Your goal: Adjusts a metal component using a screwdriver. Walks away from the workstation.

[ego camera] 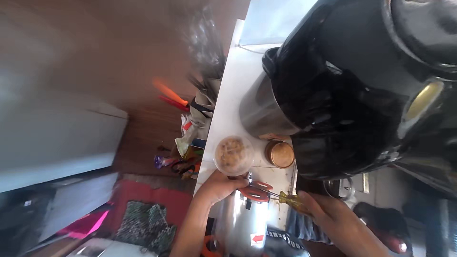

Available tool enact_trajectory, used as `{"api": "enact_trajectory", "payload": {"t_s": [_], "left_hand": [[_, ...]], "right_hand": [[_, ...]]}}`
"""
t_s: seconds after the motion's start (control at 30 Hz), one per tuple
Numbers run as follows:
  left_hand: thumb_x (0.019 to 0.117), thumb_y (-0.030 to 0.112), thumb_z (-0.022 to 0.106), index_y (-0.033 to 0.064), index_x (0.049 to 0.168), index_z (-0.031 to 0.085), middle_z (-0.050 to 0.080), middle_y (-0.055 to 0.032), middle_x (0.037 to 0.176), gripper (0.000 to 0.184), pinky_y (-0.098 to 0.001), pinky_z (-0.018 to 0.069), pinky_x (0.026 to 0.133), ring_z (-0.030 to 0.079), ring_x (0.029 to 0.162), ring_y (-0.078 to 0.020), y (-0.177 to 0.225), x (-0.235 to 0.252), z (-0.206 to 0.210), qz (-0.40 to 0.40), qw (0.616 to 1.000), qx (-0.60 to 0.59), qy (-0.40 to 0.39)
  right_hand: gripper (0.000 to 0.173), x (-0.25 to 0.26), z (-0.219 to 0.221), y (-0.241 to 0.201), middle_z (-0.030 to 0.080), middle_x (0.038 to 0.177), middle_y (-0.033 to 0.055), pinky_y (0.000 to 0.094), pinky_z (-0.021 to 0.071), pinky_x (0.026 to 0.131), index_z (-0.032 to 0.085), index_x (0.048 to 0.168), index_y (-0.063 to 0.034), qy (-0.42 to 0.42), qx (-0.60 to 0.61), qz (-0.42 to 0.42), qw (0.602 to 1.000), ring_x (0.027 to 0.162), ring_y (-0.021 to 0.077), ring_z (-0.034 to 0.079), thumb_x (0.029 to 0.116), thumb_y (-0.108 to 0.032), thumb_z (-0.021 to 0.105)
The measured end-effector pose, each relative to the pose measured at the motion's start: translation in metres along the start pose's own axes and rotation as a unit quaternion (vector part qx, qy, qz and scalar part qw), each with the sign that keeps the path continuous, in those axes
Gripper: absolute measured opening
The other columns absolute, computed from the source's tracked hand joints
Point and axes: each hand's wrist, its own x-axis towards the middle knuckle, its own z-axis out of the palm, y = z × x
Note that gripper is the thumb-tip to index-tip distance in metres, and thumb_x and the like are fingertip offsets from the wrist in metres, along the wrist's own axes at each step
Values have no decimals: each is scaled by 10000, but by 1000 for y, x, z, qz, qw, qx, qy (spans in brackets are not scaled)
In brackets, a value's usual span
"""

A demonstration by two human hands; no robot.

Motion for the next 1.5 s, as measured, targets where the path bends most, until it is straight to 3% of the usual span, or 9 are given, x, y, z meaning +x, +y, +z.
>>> {"api": "enact_trajectory", "payload": {"t_s": [0.23, 0.4, 0.57, 0.77, 1.0, 1.17, 1.3, 1.4, 1.5], "left_hand": [[921, 247, 738, 121, 1107, 725, 730, 12, 1043, 225, -308, 553, 932, 679, 999, -70, -6, 0, -1, 4, 998, 63, 13], [900, 157, 751, 95, 1046, 736, 734, 7, 954, 159, -261, 568, 788, 684, 871, -64, -2, -2, 0, 8, 999, 26, 19], [876, 133, 771, 101, 959, 746, 731, 12, 885, 92, -245, 558, 724, 677, 801, -65, 0, -2, 1, 8, 1000, 0, 18], [915, 200, 751, 104, 1073, 735, 734, 9, 979, 186, -271, 567, 832, 686, 914, -67, 0, -2, -1, -3, 999, 42, 15], [882, 181, 785, 97, 1026, 748, 740, -2, 948, 170, -265, 572, 746, 690, 846, -82, 2, 0, -2, -9, 1000, 24, 4], [872, 184, 795, 94, 1017, 753, 740, -2, 922, 175, -258, 567, 688, 686, 800, -84, 4, 0, -3, -10, 1000, 23, -2], [856, 185, 813, 98, 1042, 751, 753, -11, 948, 214, -288, 586, 787, 708, 869, -98, 5, 1, -1, -20, 999, 28, 10], [846, 163, 819, 97, 1034, 751, 753, -12, 936, 211, -289, 588, 794, 711, 868, -97, 5, 0, 1, -20, 999, 17, 18], [843, 131, 818, 75, 1012, 748, 753, -17, 920, 191, -284, 588, 809, 711, 860, -97, 4, 0, 2, -12, 1000, 0, 20]], "right_hand": [[487, -12, -18, 16, 686, 791, 73, 429, 561, 603, 695, 1145, -74, 17, -6, -75, 997, 667, 184, 655, 1020, -525, 558], [452, -16, -12, 19, 722, 892, 81, 419, 581, 646, 690, 1196, -96, 36, 5, -124, 992, 736, 173, 685, 1013, -497, 593], [437, -13, -1, 22, 728, 921, 60, 423, 582, 623, 707, 1178, -140, 64, -4, -130, 990, 724, 174, 681, 969, -520, 652], [434, -8, -1, 30, 732, 1000, 48, 387, 576, 616, 716, 1207, -173, 75, 5, -148, 986, 732, 147, 667, 980, -534, 630], [405, -10, 6, 36, 728, 1063, 32, 353, 569, 590, 715, 1233, -212, 92, 19, -135, 986, 719, 121, 657, 965, -511, 661], [355, -11, 18, 42, 738, 1039, 17, 280, 549, 540, 715, 1222, -183, 110, 72, -140, 982, 657, 70, 631, 952, -413, 714], [306, -7, 36, 50, 749, 1036, -13, 228, 570, 552, 725, 1160, -161, 146, 127, -144, 971, 688, 43, 666, 890, -294, 781], [318, -1, 40, 55, 757, 986, -55, 204, 513, 488, 742, 1133, -198, 157, 126, -136, 970, 616, 6, 621, 840, -307, 800], [321, 4, 37, 61, 751, 930, -70, 202, 502, 463, 737, 1146, -215, 146, 117, -143, 972, 569, -7, 595, 872, -381, 757]]}}
